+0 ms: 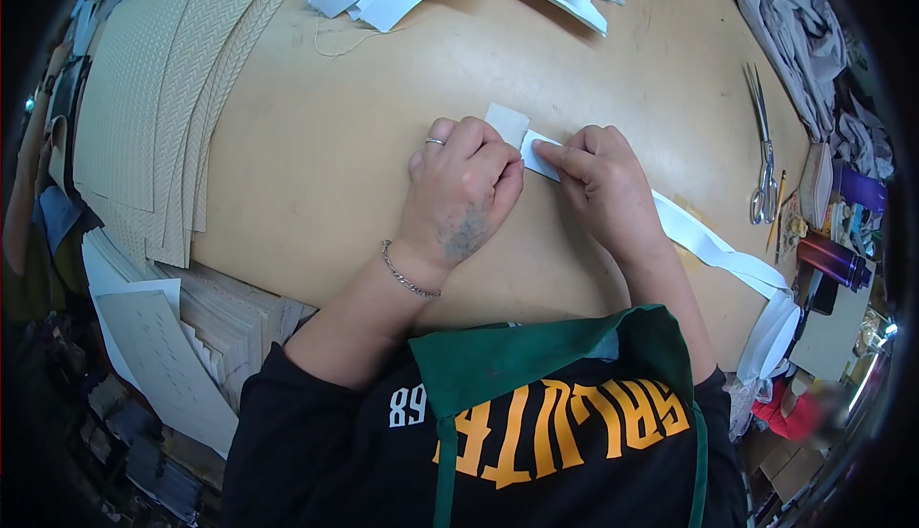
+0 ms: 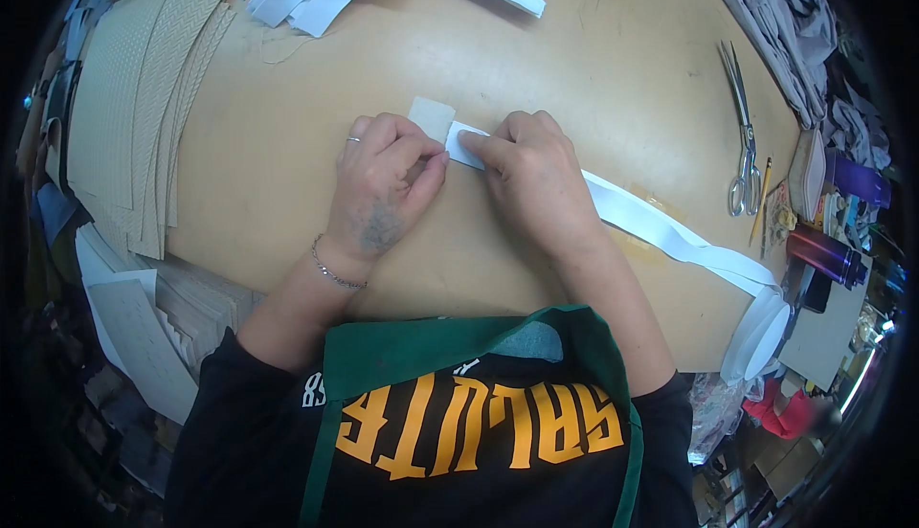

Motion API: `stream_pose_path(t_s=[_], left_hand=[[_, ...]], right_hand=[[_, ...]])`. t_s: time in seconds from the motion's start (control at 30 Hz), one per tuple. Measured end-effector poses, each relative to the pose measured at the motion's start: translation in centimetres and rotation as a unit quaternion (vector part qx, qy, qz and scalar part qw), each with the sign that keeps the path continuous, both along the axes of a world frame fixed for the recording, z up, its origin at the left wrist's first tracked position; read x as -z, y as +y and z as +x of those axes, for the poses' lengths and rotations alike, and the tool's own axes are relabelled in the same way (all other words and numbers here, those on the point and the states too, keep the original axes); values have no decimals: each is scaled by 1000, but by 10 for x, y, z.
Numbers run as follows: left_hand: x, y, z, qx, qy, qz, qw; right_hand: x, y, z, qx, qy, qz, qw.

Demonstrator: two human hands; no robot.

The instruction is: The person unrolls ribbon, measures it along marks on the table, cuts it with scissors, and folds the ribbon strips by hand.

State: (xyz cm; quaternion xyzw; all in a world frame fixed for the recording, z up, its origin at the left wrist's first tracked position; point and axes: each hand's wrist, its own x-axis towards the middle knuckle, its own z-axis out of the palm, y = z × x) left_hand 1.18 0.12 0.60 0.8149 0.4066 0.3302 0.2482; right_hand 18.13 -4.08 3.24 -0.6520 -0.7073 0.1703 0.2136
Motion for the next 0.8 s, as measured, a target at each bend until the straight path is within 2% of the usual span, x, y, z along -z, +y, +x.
stream_pose_path(t_s=[0.8], left_hand=[[0,0,-1,1,-4,-12,1000]], right_hand=[[0,0,2,25,28,-28,999]])
